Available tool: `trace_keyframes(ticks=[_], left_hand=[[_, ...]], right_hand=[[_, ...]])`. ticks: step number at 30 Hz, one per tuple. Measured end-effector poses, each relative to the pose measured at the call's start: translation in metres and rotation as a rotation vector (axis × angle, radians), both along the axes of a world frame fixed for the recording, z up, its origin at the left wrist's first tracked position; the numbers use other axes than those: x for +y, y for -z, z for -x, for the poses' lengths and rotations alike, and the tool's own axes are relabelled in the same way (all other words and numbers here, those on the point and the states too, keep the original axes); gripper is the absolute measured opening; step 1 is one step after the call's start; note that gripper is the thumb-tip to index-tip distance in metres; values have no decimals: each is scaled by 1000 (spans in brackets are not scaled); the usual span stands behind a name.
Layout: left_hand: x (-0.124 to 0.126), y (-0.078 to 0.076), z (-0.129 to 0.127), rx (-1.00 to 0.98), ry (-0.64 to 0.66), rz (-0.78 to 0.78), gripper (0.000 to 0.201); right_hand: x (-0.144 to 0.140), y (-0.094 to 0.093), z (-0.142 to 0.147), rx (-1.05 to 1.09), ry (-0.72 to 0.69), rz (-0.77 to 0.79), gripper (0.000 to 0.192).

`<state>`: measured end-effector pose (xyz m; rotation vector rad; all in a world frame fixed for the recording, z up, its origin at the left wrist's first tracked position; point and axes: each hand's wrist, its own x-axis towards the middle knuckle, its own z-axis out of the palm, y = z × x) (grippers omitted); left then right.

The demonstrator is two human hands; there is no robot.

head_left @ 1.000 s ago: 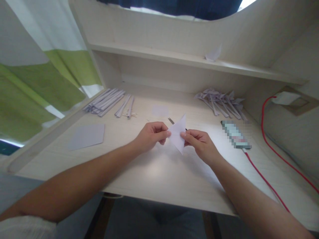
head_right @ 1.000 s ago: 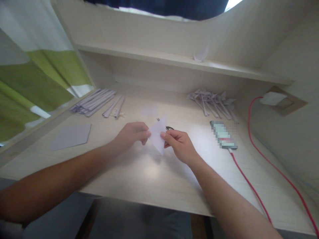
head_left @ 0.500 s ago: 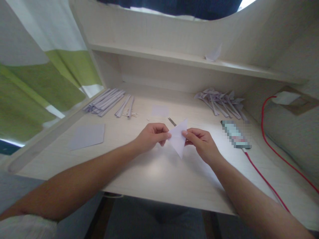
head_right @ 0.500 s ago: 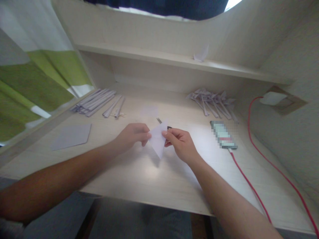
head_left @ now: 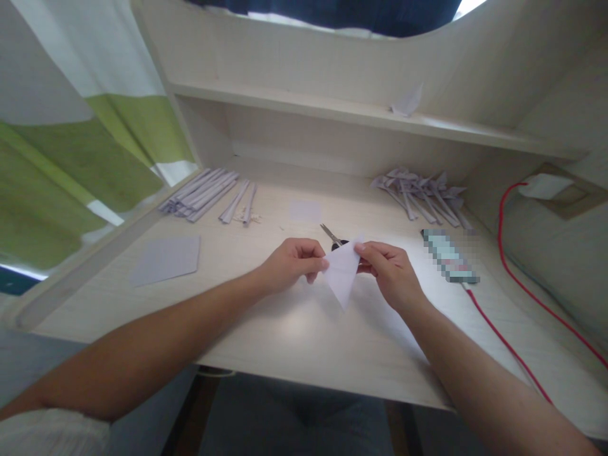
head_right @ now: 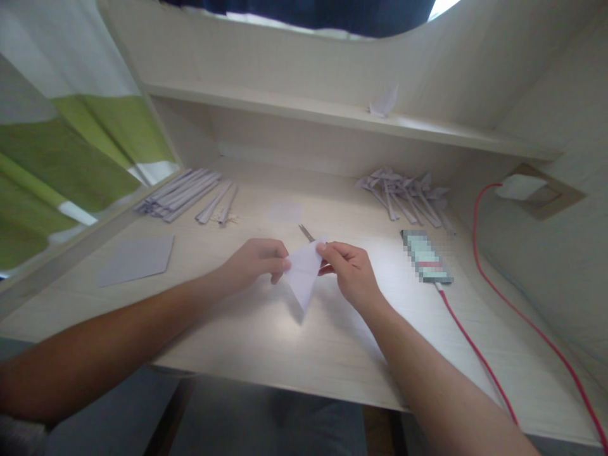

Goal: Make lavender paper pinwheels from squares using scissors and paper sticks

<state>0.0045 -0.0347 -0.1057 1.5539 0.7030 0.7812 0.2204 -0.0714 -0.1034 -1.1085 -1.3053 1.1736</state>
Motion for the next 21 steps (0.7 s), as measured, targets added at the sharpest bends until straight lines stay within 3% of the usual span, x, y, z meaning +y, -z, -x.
trace_keyframes(ticks=[9, 15, 21], left_hand=[[1, 0, 1, 5, 11, 2, 20], [2, -5, 1, -86, -178, 24, 23], [3, -5, 0, -139, -223, 53, 22]], right_hand=[[1, 0, -1, -34, 12, 28, 31], [-4, -2, 4, -217, -281, 124, 37], [-7, -2, 4, -274, -311, 68, 37]])
